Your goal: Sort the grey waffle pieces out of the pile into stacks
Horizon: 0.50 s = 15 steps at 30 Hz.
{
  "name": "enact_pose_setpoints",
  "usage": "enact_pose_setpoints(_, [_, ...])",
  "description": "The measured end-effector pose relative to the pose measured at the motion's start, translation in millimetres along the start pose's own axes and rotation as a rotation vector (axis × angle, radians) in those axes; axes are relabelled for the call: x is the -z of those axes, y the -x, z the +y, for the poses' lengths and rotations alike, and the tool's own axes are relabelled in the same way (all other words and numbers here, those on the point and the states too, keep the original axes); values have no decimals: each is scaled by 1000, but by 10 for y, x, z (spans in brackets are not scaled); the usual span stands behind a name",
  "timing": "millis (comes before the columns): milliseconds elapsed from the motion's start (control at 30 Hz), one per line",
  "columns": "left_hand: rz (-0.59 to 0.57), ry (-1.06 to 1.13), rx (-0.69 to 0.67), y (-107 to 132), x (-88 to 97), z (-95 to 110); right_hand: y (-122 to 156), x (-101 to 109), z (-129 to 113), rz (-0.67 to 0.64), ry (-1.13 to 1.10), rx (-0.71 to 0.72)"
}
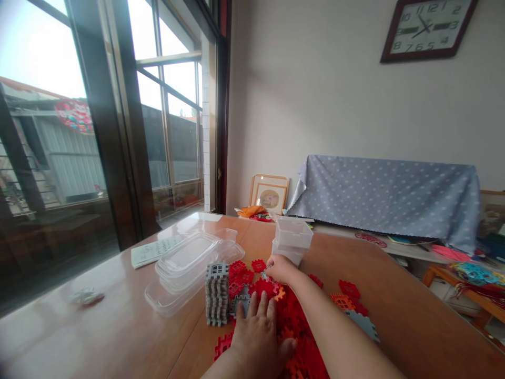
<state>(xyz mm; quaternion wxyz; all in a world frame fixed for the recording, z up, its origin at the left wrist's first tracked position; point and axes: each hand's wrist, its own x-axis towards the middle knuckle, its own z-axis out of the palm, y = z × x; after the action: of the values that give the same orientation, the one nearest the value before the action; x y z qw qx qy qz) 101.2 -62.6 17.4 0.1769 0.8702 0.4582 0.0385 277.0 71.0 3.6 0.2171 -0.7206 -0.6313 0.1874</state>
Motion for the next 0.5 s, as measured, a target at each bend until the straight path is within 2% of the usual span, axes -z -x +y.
enact_pose_setpoints(200, [72,17,23,-18,-39,-3,269,177,-45,4,-210,67])
enact_pose_setpoints(367, [140,52,39,-50,-85,-21,704,283,-91,-28,-293,137])
enact_pose_setpoints(500, [199,69,59,-61,-74,-21,981,472,-82,-94,-347,158])
